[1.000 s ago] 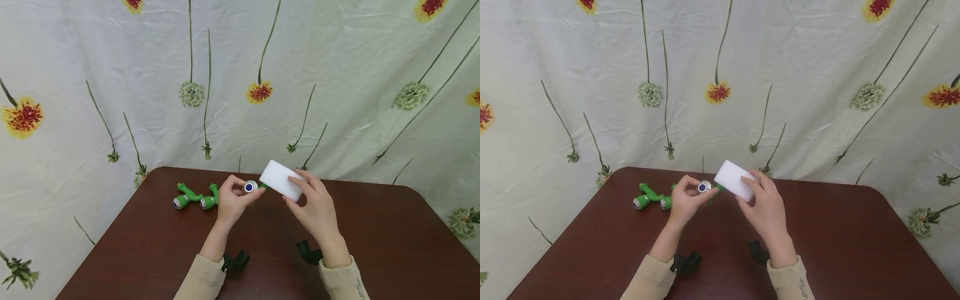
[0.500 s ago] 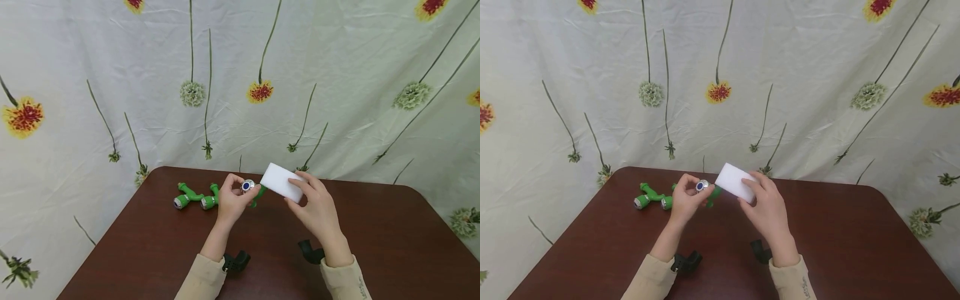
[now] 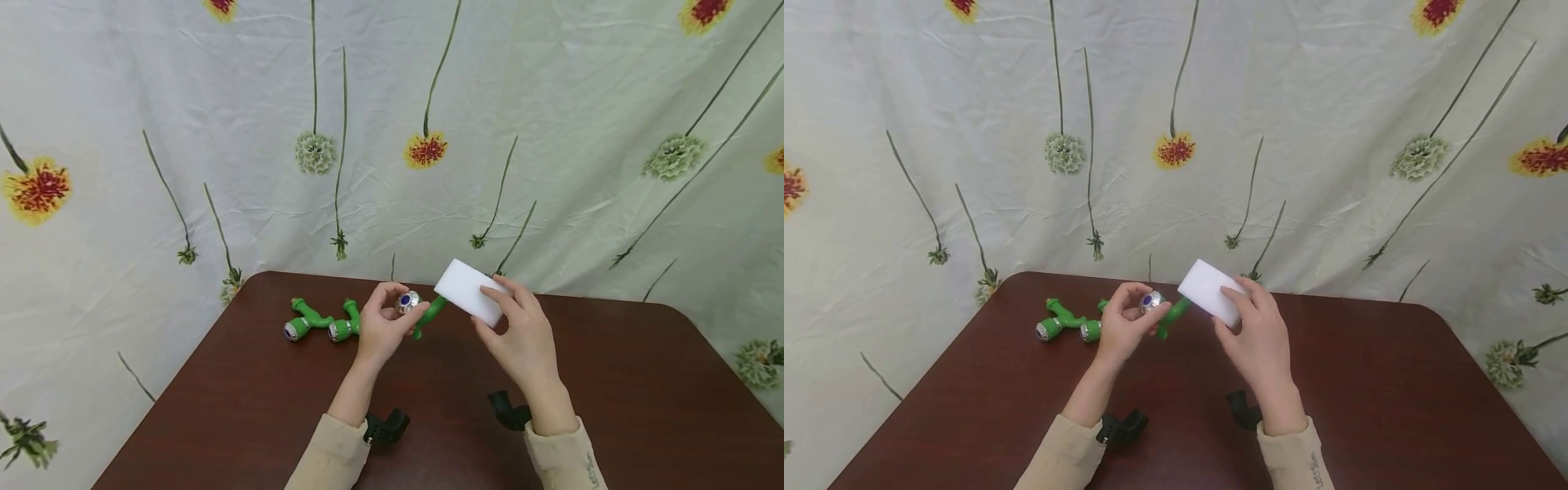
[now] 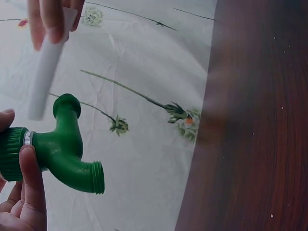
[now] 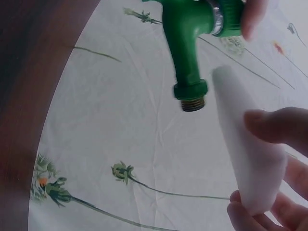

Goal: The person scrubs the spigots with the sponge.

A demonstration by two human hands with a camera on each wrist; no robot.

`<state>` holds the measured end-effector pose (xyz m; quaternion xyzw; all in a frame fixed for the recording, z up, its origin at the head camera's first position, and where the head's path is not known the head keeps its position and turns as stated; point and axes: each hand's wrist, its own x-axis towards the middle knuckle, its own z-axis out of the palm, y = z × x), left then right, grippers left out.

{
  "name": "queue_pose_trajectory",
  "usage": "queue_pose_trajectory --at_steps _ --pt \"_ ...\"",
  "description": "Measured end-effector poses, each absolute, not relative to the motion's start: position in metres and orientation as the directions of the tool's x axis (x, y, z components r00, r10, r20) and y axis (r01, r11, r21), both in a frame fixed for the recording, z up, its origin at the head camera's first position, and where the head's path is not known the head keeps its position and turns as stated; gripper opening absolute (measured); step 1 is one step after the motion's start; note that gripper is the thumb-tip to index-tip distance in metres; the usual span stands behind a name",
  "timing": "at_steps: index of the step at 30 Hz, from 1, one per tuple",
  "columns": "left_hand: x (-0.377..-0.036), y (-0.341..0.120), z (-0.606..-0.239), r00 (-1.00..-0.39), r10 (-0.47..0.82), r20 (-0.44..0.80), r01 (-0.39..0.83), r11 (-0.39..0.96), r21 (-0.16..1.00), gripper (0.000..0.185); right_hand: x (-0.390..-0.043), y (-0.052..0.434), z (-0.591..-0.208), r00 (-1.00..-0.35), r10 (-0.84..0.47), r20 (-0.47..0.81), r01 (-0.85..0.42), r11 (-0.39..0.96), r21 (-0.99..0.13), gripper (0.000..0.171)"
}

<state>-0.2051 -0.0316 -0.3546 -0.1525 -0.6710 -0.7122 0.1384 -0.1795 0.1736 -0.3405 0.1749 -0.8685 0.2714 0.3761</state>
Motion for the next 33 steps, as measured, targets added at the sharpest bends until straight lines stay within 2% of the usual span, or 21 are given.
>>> queue_pose_trajectory --at_steps 3,6,11,14,19,23,26,30,33 --pt "-0.2054 -0.0315 -0.3554 -0.895 0.018 0.446 0.445 -0.033 0.895 0.034 -0.1794 0.1735 -0.3393 -0.648 -0.071 0.759 -0.541 0.744 -0.393 0.044" --pt "-0.2048 -0.0314 -0.3547 -0.876 0.029 0.481 0.481 -0.004 0.877 0.036 -0.1789 0.1721 -0.3385 -0.648 -0.098 0.756 -0.590 0.691 -0.417 0.043" --pt "-0.2026 -0.0311 -0.3526 -0.862 0.039 0.505 0.506 0.061 0.860 0.039 -0.1773 0.1706 -0.3397 -0.687 -0.167 0.707 -0.610 0.662 -0.436 0.042" --pt "-0.2012 -0.0308 -0.3520 -0.857 0.053 0.512 0.515 0.098 0.852 0.039 -0.1775 0.1710 -0.3405 -0.705 -0.165 0.690 -0.588 0.679 -0.438 0.042" --pt "-0.2003 -0.0306 -0.3524 -0.840 0.063 0.539 0.543 0.120 0.831 0.040 -0.1782 0.1722 -0.3399 -0.679 -0.084 0.730 -0.549 0.718 -0.428 0.041" --pt "-0.2008 -0.0305 -0.3529 -0.829 0.047 0.557 0.558 0.125 0.820 0.040 -0.1766 0.1697 -0.3402 -0.697 -0.170 0.697 -0.613 0.645 -0.456 0.043" --pt "-0.2012 -0.0305 -0.3525 -0.823 0.040 0.567 0.567 0.128 0.814 0.040 -0.1765 0.1666 -0.3406 -0.702 -0.223 0.676 -0.628 0.642 -0.440 0.043" --pt "-0.2008 -0.0307 -0.3521 -0.815 0.047 0.578 0.578 0.129 0.806 0.039 -0.1783 0.1661 -0.3410 -0.676 -0.098 0.730 -0.543 0.736 -0.404 0.042" --pt "-0.2003 -0.0307 -0.3519 -0.813 0.052 0.580 0.581 0.133 0.803 0.038 -0.1783 0.1670 -0.3411 -0.660 -0.053 0.749 -0.536 0.732 -0.421 0.043"
